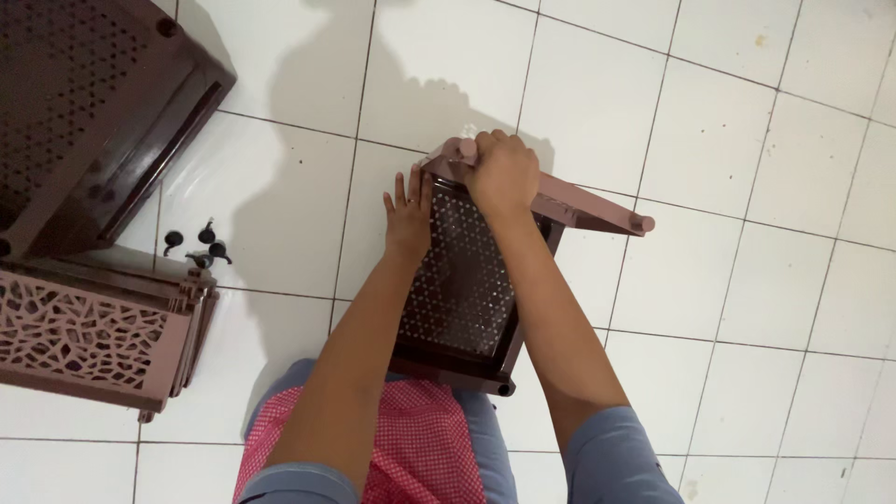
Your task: The person assembles brown plastic crates by hand on a tiled floor. They attach black caster wheels to the corners of the crates and stack the crates together. The person handles the crates and wheels directly without using any tools.
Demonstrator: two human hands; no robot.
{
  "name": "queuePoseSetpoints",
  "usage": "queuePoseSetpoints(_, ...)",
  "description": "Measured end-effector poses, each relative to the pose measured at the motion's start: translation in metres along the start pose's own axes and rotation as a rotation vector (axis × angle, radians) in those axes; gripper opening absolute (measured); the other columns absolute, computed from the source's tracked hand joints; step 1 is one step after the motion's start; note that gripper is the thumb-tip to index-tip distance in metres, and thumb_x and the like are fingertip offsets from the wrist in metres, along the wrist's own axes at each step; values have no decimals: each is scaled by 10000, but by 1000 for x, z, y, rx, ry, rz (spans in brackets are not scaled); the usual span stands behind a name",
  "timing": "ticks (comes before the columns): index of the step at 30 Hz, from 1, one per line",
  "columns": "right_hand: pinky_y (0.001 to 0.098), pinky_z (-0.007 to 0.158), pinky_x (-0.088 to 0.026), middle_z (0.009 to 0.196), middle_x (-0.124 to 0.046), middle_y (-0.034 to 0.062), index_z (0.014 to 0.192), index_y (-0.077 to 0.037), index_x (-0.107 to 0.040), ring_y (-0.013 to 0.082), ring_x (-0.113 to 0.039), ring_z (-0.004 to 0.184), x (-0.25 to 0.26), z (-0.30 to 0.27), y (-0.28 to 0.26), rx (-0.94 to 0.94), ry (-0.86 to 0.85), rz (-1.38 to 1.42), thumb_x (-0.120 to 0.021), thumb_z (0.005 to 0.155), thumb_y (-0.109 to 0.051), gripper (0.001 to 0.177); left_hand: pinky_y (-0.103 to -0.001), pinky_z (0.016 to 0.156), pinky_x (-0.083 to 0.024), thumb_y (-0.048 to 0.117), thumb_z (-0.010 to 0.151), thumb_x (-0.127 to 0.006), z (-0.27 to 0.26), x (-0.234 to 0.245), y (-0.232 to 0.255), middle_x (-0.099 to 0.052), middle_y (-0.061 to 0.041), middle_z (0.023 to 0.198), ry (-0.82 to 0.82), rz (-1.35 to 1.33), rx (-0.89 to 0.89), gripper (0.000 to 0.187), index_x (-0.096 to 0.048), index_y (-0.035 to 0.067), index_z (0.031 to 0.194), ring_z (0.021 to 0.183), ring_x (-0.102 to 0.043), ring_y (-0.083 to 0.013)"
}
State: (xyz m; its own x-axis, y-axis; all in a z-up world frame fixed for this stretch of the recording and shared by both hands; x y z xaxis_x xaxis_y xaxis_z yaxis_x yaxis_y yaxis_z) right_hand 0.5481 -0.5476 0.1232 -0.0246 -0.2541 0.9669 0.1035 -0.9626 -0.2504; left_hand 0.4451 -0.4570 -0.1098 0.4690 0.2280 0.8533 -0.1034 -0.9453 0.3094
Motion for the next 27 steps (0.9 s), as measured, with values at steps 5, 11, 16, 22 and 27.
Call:
queuePoseSetpoints(5,438,679,-507,832,-675,70,762,-100,-661,297,-643,789,2,0,21,-82,-61,24,-881,752,-250,266,-631,1215,-194,21,903,-566,-6,1,2,75,-112,1725,50,1,-7,919,-39,78,1654,1567,-20,-418)
queuePoseSetpoints(11,466,894,-480,1071,-706,93,1120,-101,-722,327,-640,1033,19,-28,-6,68,-28,86,-853,809,-209,355,-635,1217,-116,91,891,-605,-6,0,-3,85,-111,1722,-40,77,34,965,-21,96,1658,1565,15,-402)
queuePoseSetpoints(16,675,1069,-189,1369,-596,157,1277,-155,-656,347,-447,1349,60,-58,84,-233,-209,-281,-895,691,-395,677,-671,1205,-23,232,907,-660,-26,29,-10,89,-243,1689,85,53,228,990,-17,52,1639,1561,51,-446)
queuePoseSetpoints(22,651,1017,-320,1308,-619,166,1427,-102,-548,356,-444,1382,94,-107,173,-231,-64,43,-894,765,-278,767,-632,1213,3,350,913,-676,-59,-18,108,142,-236,1663,-192,-354,90,1040,8,6,1617,1531,90,-451)
queuePoseSetpoints(27,407,890,-553,1191,-681,130,1289,-100,-534,282,-664,1111,73,-132,185,-286,-84,407,-812,848,-119,521,-580,1243,-84,426,955,-675,-78,-61,204,83,-160,1708,-112,-323,-246,962,-72,150,1652,1580,3,-398)
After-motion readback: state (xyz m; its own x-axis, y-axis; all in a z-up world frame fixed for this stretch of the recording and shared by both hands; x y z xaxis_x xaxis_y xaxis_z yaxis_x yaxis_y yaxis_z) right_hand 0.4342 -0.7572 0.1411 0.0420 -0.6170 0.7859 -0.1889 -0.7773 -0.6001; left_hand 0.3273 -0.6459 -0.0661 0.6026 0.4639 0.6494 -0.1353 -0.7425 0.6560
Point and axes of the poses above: each hand's wrist, its own z-axis towards the middle knuckle, its own x-axis out of the back of the hand, y = z × x, the point moved 9 cm from there along z, towards the middle knuckle
